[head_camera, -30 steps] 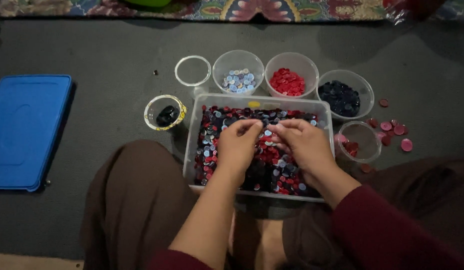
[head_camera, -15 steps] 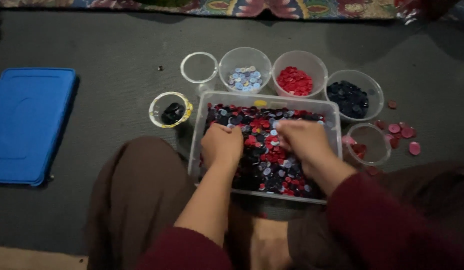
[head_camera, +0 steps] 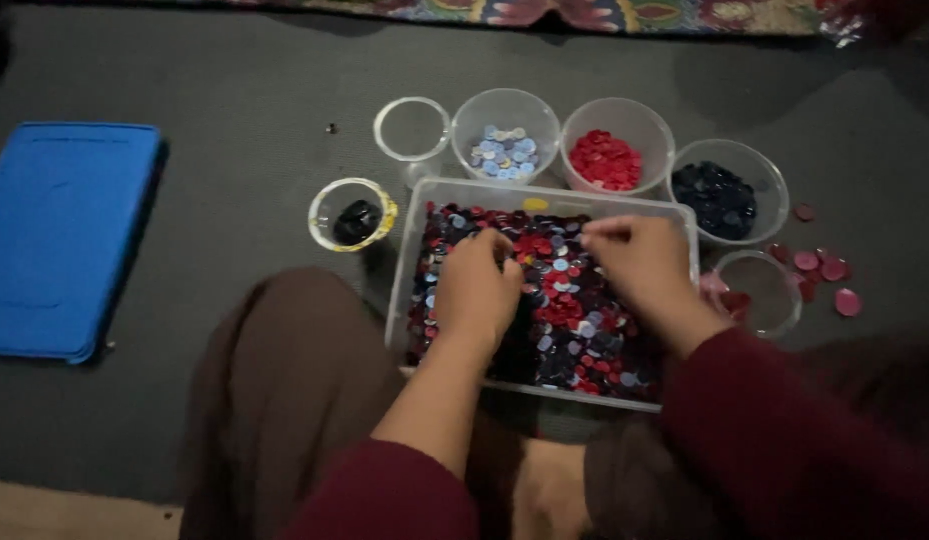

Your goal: Sorting various colored buttons from a large container into smaller separate containers based on color.

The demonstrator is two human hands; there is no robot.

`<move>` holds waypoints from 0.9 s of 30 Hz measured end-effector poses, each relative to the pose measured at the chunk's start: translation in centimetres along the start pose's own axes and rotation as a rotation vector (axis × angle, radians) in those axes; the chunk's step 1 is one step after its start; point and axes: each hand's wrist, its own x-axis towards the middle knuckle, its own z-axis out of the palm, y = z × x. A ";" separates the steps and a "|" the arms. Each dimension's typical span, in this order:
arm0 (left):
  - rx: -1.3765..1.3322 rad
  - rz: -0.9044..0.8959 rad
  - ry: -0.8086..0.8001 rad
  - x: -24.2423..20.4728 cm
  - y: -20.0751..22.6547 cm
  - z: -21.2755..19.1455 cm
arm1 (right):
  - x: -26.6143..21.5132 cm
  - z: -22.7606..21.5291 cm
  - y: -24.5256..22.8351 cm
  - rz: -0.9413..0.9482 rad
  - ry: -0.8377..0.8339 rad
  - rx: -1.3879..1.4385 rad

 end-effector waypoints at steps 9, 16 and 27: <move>0.322 0.157 -0.127 3.7 1.5 4.3 | -2.0 -1.3 1.9 0.079 -0.057 -0.202; 0.332 0.139 -0.101 2.1 2.0 2.9 | -3.5 -2.3 -0.2 0.141 -0.030 -0.144; 0.049 -0.164 -0.099 -0.6 1.0 -0.1 | -2.5 1.0 -0.6 -0.204 0.103 -0.194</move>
